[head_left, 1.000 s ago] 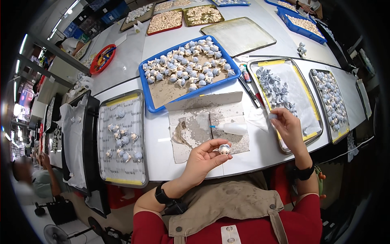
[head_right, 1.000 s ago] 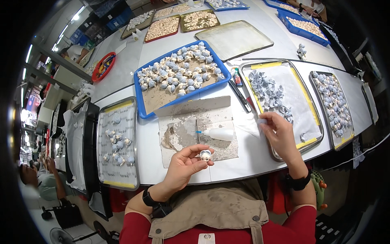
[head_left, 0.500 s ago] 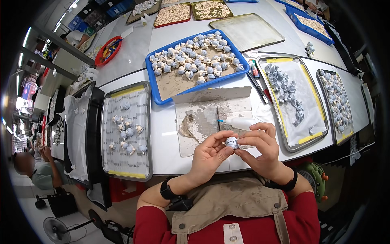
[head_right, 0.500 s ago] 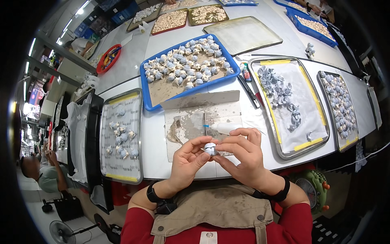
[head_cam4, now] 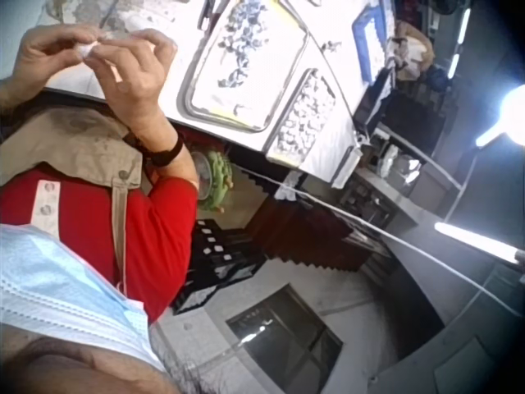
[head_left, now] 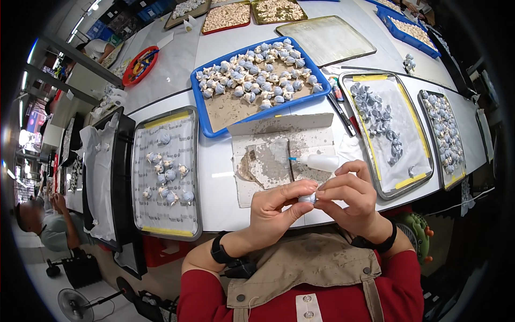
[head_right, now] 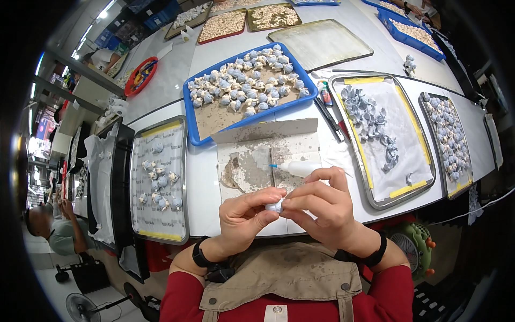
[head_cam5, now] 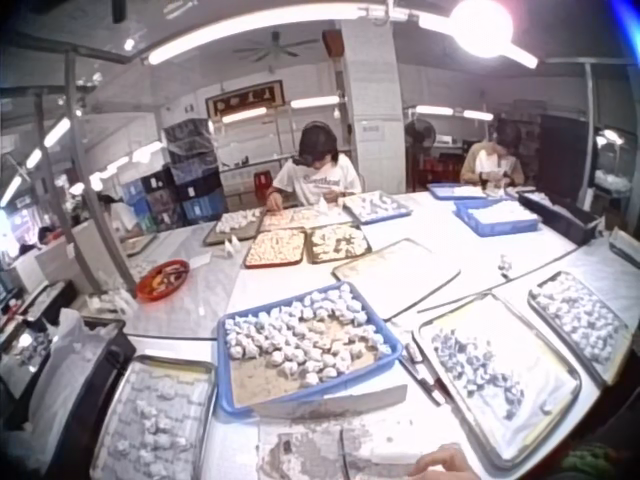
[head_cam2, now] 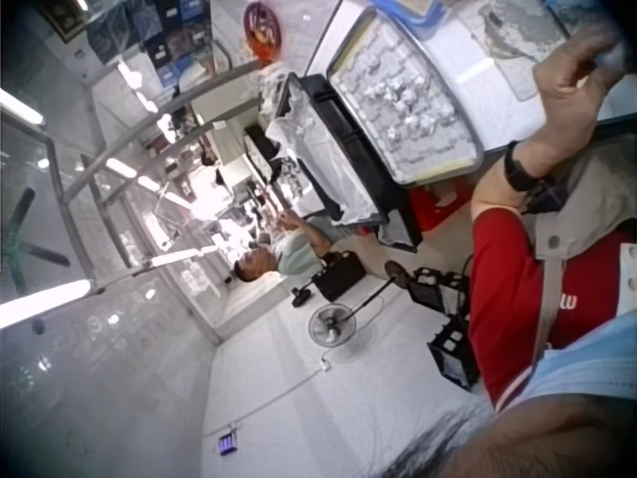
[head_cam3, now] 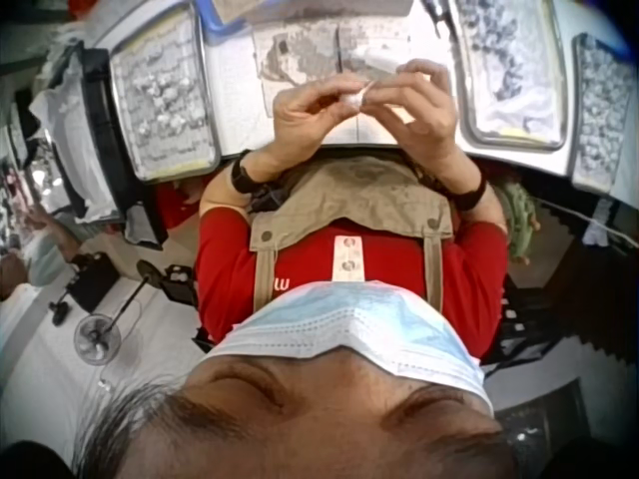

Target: The person assembles small decorative figures by picking up a base piece, applying a small amount of adhesive from a squeeze bottle, and attaching a second piece. The completed figures are placed onto a tray. This process is repeated continuously throughout the clip.

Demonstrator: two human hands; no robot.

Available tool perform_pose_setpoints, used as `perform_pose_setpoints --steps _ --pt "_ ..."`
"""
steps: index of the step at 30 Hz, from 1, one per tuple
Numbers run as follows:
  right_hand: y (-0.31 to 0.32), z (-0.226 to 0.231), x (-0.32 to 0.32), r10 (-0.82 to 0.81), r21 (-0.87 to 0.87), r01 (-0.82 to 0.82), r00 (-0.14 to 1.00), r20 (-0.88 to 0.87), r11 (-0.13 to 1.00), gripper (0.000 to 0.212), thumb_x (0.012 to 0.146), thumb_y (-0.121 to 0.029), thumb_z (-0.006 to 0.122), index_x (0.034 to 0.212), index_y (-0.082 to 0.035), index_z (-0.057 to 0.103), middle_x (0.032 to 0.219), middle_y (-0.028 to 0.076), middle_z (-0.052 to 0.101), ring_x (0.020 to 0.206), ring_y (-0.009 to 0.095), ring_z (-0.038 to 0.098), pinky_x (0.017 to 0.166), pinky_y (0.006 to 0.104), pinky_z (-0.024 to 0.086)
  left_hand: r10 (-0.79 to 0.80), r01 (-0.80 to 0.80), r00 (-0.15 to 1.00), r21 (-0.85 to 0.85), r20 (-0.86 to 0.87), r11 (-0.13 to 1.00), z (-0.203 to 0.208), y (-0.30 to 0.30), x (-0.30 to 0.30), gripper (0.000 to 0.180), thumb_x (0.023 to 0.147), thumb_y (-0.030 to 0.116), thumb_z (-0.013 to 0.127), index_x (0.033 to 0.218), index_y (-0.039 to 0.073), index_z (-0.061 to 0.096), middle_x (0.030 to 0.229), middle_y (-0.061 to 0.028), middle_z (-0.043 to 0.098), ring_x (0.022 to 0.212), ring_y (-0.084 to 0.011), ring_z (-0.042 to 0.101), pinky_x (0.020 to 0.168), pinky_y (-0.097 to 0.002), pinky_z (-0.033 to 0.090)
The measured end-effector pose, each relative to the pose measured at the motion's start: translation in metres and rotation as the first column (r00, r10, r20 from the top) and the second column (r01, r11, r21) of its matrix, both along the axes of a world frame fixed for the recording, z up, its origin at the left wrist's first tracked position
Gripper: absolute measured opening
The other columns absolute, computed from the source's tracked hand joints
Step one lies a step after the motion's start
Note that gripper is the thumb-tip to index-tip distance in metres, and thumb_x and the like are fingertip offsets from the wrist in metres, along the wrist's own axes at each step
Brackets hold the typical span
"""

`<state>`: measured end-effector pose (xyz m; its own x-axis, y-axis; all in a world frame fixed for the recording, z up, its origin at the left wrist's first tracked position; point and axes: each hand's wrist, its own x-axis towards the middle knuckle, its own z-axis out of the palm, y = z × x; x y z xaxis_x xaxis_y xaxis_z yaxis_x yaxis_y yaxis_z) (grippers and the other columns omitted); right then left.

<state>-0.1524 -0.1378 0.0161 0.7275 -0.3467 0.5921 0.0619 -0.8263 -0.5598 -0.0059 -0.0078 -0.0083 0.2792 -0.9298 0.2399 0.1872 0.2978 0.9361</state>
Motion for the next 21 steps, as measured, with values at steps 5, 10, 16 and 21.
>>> perform_pose_setpoints --steps 5,10,16,21 --pt "-0.003 -0.013 0.0 0.321 0.758 -0.321 0.934 0.154 0.569 0.071 0.071 -0.027 0.077 0.129 -0.002 0.045 0.118 0.011 0.057 0.106 0.019 0.055 0.089 0.0319 0.043 -0.108 0.108 0.993 0.015 0.051 0.994 0.012 -0.003 -0.003 0.036 0.082 0.009 0.067 0.116 0.001 0.058 0.118 -0.0146 0.059 0.107 -0.0193 0.057 0.084 -0.0281 0.051" --pt "-0.004 -0.011 -0.002 0.398 0.755 -0.317 0.914 0.08 0.574 0.055 0.071 -0.021 0.077 0.118 -0.001 0.056 0.107 0.012 0.064 0.102 0.018 0.06 0.087 0.0282 0.048 -0.092 0.088 0.98 0.029 0.178 0.996 0.014 0.0 -0.004 0.035 0.082 0.009 0.066 0.115 0.0 0.058 0.114 -0.0152 0.061 0.103 -0.0193 0.06 0.083 -0.0279 0.051" --pt "-0.001 -0.012 -0.004 0.411 0.766 -0.402 0.89 0.198 0.502 0.046 0.07 -0.015 0.078 0.11 -0.001 0.06 0.102 0.011 0.065 0.097 0.018 0.063 0.085 0.029 0.05 -0.046 0.1 0.924 -0.121 0.381 0.988 0.016 -0.002 -0.004 0.03 0.087 0.015 0.061 0.11 -0.004 0.059 0.101 -0.0197 0.065 0.097 -0.0267 0.064 0.084 -0.0331 0.051" --pt "0.001 -0.011 -0.002 0.383 0.73 -0.397 0.902 0.198 0.557 0.042 0.07 -0.014 0.078 0.106 0.0 0.062 0.099 0.011 0.066 0.092 0.017 0.064 0.082 0.0285 0.051 -0.058 0.088 0.963 -0.102 0.264 0.991 0.014 0.0 -0.005 0.028 0.084 0.009 0.064 0.11 -0.003 0.06 0.103 -0.0174 0.065 0.097 -0.0231 0.064 0.082 -0.0291 0.051"
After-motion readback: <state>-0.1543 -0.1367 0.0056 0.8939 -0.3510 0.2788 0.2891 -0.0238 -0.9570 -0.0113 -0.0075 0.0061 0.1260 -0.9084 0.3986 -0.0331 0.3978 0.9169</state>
